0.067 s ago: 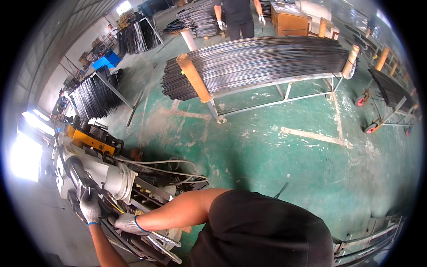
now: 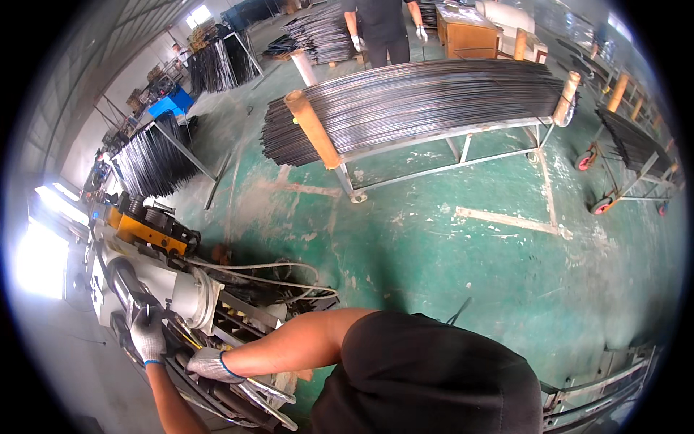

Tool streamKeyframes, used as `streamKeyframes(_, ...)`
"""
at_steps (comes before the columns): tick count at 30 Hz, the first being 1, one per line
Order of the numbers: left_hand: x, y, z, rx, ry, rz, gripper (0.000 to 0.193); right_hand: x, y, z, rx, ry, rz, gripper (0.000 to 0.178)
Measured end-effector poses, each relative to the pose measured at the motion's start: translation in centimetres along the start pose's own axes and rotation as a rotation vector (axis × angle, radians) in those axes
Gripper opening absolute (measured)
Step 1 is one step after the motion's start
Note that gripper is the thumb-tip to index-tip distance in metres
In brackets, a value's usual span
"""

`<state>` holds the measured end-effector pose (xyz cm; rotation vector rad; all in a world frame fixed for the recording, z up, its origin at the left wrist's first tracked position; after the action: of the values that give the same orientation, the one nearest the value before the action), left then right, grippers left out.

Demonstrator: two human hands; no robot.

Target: The person operates a metal cutting machine to cut long metal rods into shorter segments. They load the rods into the machine, activate the cutting mechanism, and then remove the cut pieces to stack them on a nearby rack. The person also adjusts the machine's clamping mechanism and moves a wooden board with a coworker.

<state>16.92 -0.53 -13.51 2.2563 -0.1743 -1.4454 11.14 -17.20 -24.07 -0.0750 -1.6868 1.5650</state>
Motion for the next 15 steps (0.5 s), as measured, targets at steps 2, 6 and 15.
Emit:
streamKeyframes(2, 0.2, 0.0, 0.2, 0.027, -0.017, -0.066, 0.01, 0.0, -0.6, 0.7, 0.011, 0.004, -0.022, 0.034)
streamKeyframes(6, 0.6, -0.1, 0.2, 0.037, 0.053, -0.168, 0.017, -0.5, -0.8, 1.1, 0.027, -0.012, -0.011, 0.031)
streamKeyframes(15, 0.5, -0.4, 0.6, -0.001, 0.052, -0.127, 0.015, -0.2, -1.4, 1.8, 0.084, -0.018, -0.035, 0.028)
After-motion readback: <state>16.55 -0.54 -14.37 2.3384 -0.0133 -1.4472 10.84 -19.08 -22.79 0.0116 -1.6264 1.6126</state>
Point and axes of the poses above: each hand's wrist, its own z-axis away from the middle knuckle, its own x-axis out of the palm, y = z × x, the point moved 3 cm from there along -z, towards the middle knuckle, and after that the axes turned 4 degrees about -x, right-handed, at the moved point
